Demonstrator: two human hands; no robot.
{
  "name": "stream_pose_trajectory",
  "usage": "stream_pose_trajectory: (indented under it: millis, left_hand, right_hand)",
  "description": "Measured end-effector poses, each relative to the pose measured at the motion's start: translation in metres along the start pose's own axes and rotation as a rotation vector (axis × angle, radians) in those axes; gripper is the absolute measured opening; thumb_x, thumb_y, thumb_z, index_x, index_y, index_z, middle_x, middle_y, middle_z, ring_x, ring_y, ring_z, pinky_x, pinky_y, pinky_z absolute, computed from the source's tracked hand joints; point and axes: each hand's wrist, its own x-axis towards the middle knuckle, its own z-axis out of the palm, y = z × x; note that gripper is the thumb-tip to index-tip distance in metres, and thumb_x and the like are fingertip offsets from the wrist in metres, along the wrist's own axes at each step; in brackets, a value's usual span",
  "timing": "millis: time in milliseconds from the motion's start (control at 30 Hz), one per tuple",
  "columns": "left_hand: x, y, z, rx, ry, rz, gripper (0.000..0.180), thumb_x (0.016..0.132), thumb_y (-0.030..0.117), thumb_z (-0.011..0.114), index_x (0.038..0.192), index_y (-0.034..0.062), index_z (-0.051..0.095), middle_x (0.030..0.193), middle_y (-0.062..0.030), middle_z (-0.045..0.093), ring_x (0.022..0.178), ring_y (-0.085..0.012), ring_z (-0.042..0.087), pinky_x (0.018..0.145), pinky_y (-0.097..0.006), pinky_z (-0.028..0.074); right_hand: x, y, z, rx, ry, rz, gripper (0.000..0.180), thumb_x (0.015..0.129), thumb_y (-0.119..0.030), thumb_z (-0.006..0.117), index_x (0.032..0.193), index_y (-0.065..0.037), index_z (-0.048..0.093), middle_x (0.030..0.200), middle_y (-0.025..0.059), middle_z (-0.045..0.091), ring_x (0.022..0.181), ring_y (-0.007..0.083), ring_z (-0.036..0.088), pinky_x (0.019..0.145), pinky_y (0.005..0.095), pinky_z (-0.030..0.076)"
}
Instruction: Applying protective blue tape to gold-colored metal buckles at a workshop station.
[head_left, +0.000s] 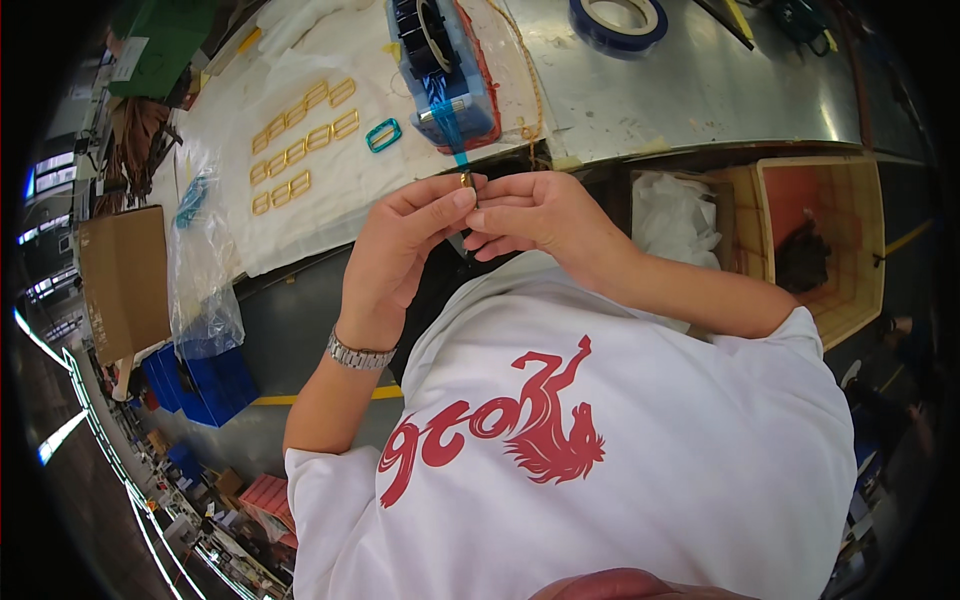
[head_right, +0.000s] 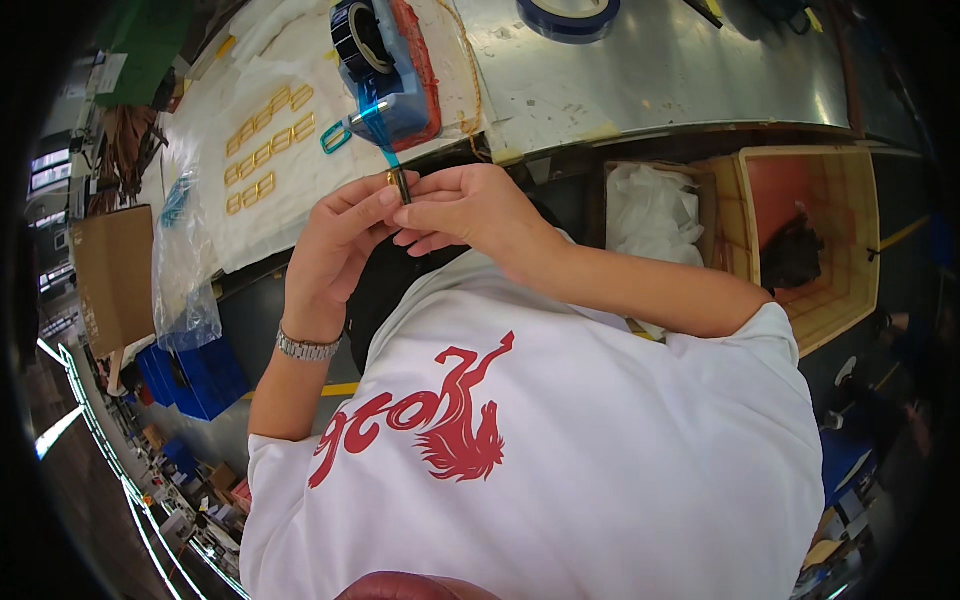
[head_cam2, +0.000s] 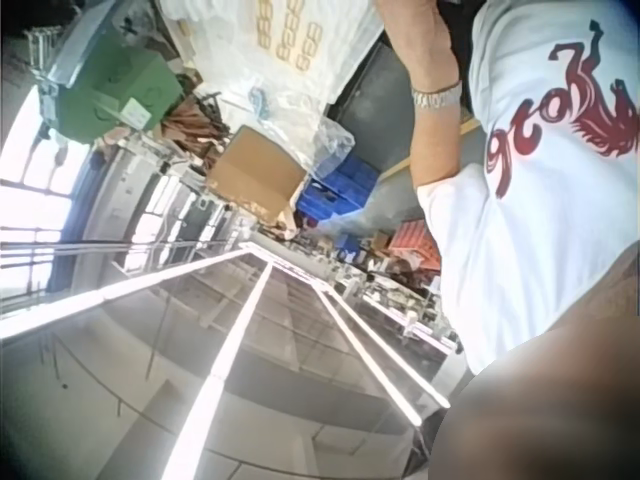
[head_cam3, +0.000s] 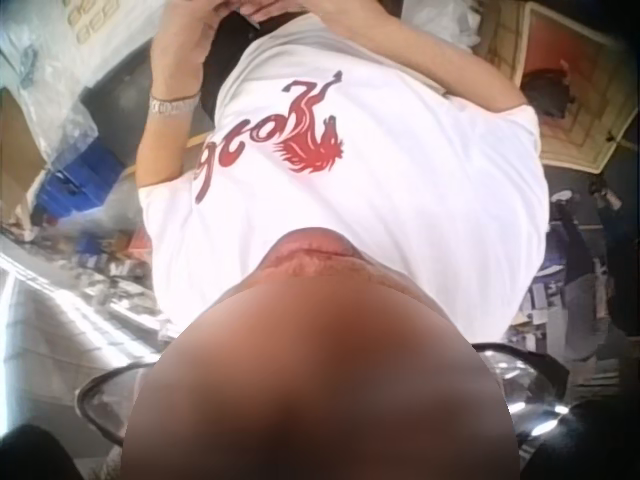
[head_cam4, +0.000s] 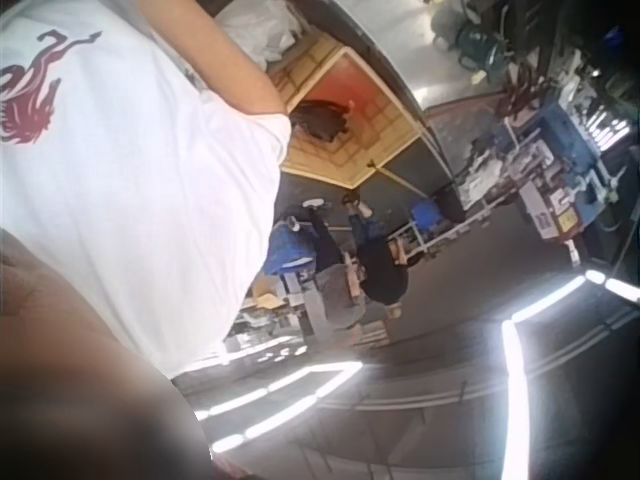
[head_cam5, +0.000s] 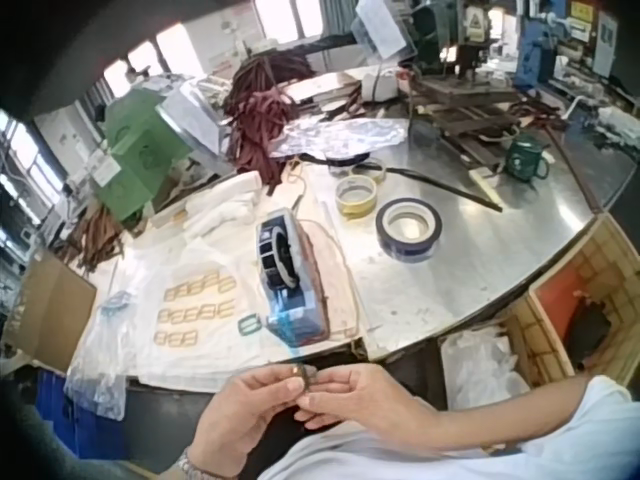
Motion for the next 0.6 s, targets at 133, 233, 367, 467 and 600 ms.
stream_pose_trajectory:
  millis: [133,233,367,467,600]
  left_hand:
    - [0.002,0.004,-0.006,-0.003,-0.052,-0.102,0.039,0.104,0.021,0.074,0.136,-0.0006,0.071,0.119,-0.0083,0.078,0.11,-0.0166,0.073,0.101,-0.035,0.057]
    - [0.001,0.012,-0.007,-0.057,-0.068,-0.137,0.038,0.104,0.023,0.075,0.134,0.0005,0.073,0.121,-0.0099,0.078,0.113,-0.0184,0.073,0.104,-0.037,0.057]
    - [0.003,0.013,-0.015,-0.107,-0.1,-0.182,0.039,0.104,0.027,0.075,0.132,0.001,0.074,0.122,-0.0114,0.079,0.113,-0.0195,0.074,0.105,-0.038,0.056]
    - [0.006,0.02,-0.012,-0.127,-0.172,-0.213,0.038,0.105,0.029,0.073,0.131,0.0018,0.074,0.122,-0.0106,0.079,0.112,-0.0188,0.074,0.105,-0.037,0.056]
    - [0.009,0.029,-0.01,-0.095,-0.143,-0.253,0.038,0.105,0.031,0.072,0.13,0.0025,0.074,0.121,-0.0101,0.079,0.11,-0.0183,0.074,0.102,-0.036,0.056]
  right_hand:
    - [-0.005,-0.002,-0.01,-0.034,-0.197,0.14,0.031,0.098,-0.009,0.074,0.123,0.009,0.071,0.107,0.0141,0.079,0.09,0.0199,0.078,0.082,0.0325,0.064]
    - [-0.004,0.006,-0.024,-0.506,-0.142,-0.023,0.035,0.094,-0.006,0.076,0.126,0.006,0.069,0.111,0.0143,0.079,0.09,0.0176,0.077,0.081,0.0318,0.062]
    - [0.001,-0.003,-0.021,-0.716,-0.031,-0.383,0.046,0.09,-0.008,0.08,0.132,0.002,0.066,0.109,0.0134,0.078,0.089,0.0182,0.077,0.079,0.0327,0.061]
    - [0.015,0.004,-0.019,-0.689,-0.03,-0.504,0.049,0.088,-0.009,0.082,0.133,0.002,0.065,0.105,0.0123,0.077,0.087,0.0202,0.076,0.082,0.0334,0.061]
    - [0.02,-0.002,-0.014,-0.656,-0.023,-0.529,0.045,0.088,-0.01,0.083,0.127,0.003,0.065,0.099,0.0107,0.075,0.083,0.0184,0.071,0.082,0.0331,0.061]
